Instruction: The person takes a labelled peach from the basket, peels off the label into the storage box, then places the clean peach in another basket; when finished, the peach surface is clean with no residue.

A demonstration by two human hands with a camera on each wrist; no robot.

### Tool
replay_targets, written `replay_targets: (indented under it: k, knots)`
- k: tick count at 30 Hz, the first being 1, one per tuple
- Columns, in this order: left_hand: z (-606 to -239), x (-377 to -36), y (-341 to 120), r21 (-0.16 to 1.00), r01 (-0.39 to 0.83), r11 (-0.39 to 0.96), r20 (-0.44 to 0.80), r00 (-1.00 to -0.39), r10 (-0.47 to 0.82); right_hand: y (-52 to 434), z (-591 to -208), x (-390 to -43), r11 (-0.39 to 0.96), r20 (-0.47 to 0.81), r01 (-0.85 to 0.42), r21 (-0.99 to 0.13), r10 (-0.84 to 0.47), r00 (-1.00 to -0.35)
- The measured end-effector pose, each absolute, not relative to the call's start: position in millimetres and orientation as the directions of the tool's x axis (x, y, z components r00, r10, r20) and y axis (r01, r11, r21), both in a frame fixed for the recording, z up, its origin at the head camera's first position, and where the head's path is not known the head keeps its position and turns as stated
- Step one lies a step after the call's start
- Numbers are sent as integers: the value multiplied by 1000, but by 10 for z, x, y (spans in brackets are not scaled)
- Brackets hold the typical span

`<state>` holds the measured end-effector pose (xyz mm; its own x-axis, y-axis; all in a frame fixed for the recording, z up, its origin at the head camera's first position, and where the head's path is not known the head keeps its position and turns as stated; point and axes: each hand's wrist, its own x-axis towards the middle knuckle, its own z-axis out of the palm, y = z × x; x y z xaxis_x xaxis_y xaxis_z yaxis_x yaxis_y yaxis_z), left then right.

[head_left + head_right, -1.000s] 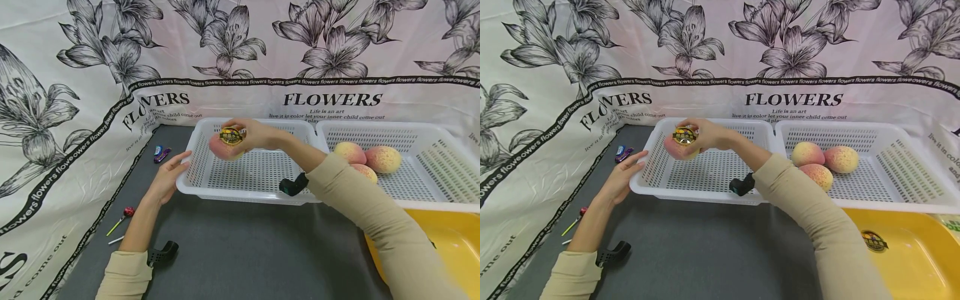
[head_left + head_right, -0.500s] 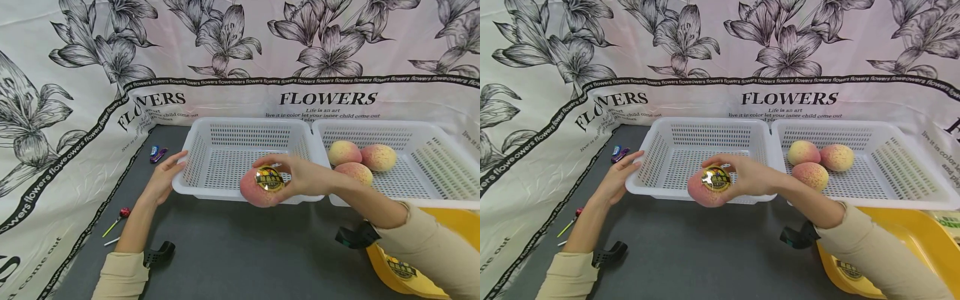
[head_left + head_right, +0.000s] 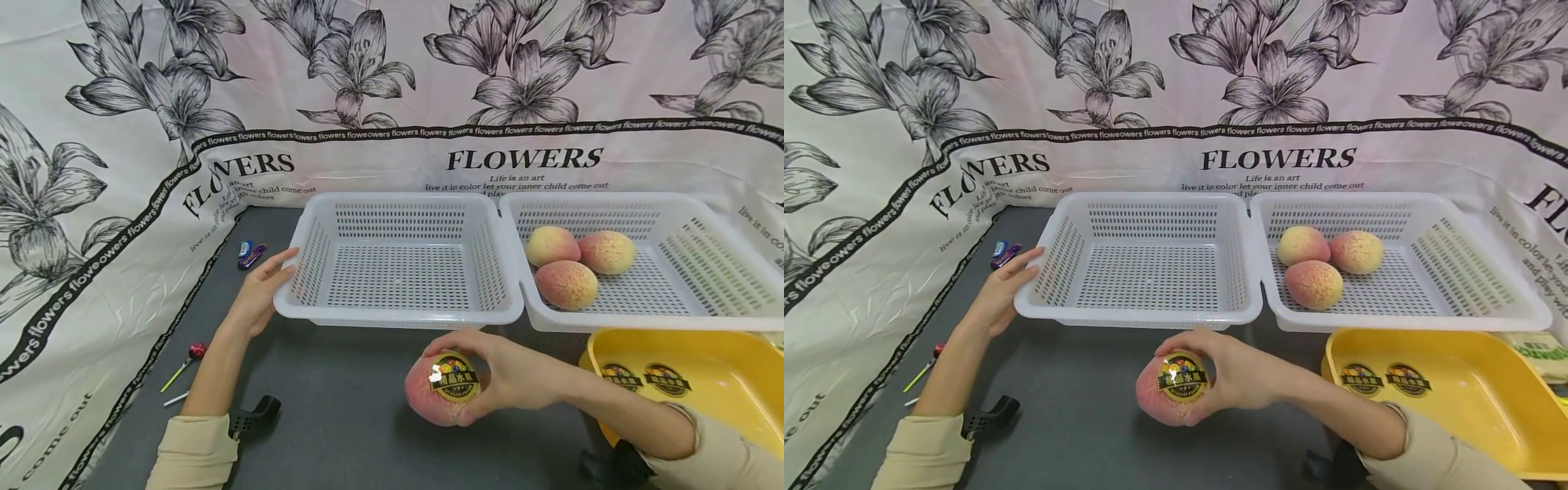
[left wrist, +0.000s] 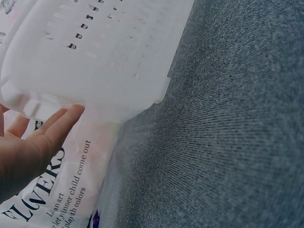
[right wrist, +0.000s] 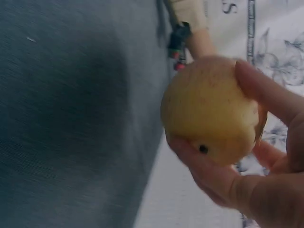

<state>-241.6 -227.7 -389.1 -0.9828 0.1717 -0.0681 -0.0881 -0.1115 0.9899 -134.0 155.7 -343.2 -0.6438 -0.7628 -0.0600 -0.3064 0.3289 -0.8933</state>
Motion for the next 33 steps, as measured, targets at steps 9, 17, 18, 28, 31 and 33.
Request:
replay_targets:
  k: [9,17,18,28,31,33]
  knots:
    - [-3889,-2417,-2282,985,-102,-138,-76,-981,181,1646,-3770,-1220,461,-61,-342,-819,-662,-747]
    - [-3875,-2422,-2282,986,-107,-129,-82,-979,189,1672,-3879,-1162,468,-14,-386,-795,-650,-760]
    - [-3869,-2419,-2285,987,-110,-120,-86,-978,189,1671,-3879,-1159,467,-14,-385,-796,-650,-760]
    - [-3598,-2303,-2335,995,11,-97,9,-1000,-14,1682,-3911,-1164,449,2,-390,-804,-655,-756]
    - [-3422,-2208,-2286,957,179,-230,145,-977,-155,1697,-3908,-1161,448,-2,-384,-807,-654,-757]
    - [-3309,-2136,-2210,913,288,-288,234,-950,-208,1708,-3909,-1158,450,5,-391,-803,-651,-759]
